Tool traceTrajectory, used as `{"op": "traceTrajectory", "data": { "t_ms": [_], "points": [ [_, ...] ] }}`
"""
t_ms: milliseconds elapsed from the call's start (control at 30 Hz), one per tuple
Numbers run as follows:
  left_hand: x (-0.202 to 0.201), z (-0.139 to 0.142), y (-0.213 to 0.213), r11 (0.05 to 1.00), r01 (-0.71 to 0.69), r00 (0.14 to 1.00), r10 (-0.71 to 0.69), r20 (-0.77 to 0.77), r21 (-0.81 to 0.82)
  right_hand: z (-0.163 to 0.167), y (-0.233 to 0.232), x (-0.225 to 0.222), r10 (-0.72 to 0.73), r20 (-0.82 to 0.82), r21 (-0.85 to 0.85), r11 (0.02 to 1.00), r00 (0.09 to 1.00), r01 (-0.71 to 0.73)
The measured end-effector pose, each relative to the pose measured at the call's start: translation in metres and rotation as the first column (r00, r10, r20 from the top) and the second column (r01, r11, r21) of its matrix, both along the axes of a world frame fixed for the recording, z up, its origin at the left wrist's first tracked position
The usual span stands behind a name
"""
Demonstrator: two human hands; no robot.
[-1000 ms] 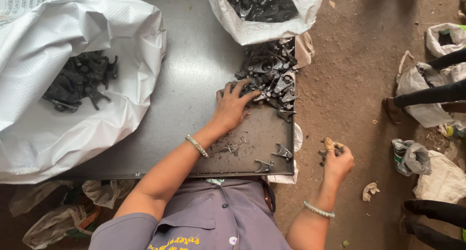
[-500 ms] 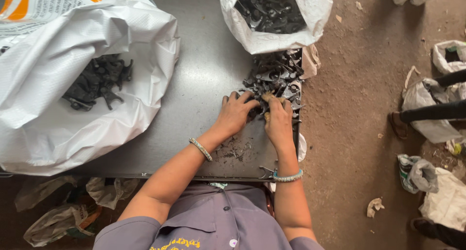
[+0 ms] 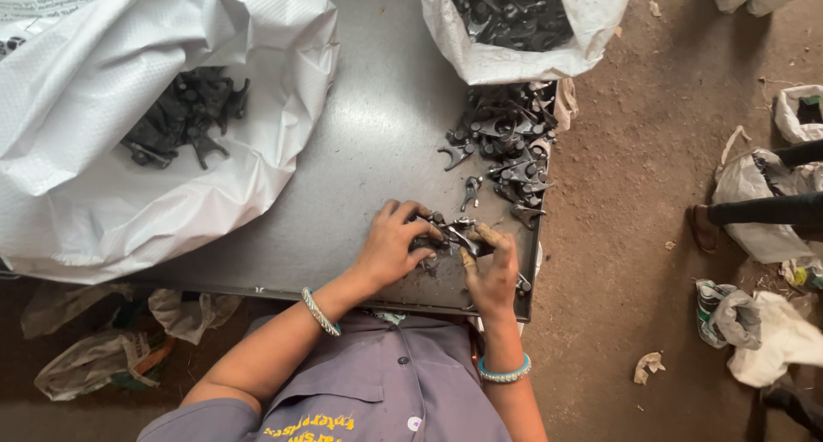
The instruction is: The person stands at a metal table and sorts small dark metal castings, picking pieces one at a time from a pile, turning them in their hands, and placing accepted pieces aside while tossing others off the table. At the end they sweep debris off the table and move a filled sack.
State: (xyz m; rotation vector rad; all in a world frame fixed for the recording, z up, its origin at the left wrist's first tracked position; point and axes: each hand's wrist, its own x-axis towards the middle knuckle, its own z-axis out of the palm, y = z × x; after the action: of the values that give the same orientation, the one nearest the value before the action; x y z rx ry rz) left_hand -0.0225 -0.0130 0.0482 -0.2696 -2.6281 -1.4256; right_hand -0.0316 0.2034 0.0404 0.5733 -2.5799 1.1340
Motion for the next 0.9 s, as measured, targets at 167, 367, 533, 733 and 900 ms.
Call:
{"op": "traceTrajectory", "data": {
  "t_ms": [167,367,533,733,900],
  "points": [
    [0.014,0.007,-0.002,0.982,-0.035,0.989,0.060,-0.133,0.186,-0.011,-0.005,0.020,0.101,0.143,-0.338,0.940,0.985,-0.048],
    [0.016,-0.014,0.006,0.826,-0.085,0.953,-0.095,0.286,0.557,-0.010,-0.013,0.028,0.191,0.358,-0.547,0.836,0.914,0.040],
    [0.021,-0.037,0.007,0.614,-0.162,0.909,-0.212,0.359,0.772,-0.007,-0.016,0.031,0.343,0.425,-0.701,0.710,0.838,0.065],
    [0.020,-0.049,0.004,0.369,-0.278,0.852,-0.331,0.405,0.887,-0.019,-0.009,0.032,0.397,0.544,-0.738,0.646,0.739,0.197],
    [0.025,-0.055,0.010,0.395,-0.328,0.808,-0.353,0.472,0.858,-0.038,-0.006,0.026,0.354,0.765,-0.635,0.553,0.538,0.539]
  ]
}}
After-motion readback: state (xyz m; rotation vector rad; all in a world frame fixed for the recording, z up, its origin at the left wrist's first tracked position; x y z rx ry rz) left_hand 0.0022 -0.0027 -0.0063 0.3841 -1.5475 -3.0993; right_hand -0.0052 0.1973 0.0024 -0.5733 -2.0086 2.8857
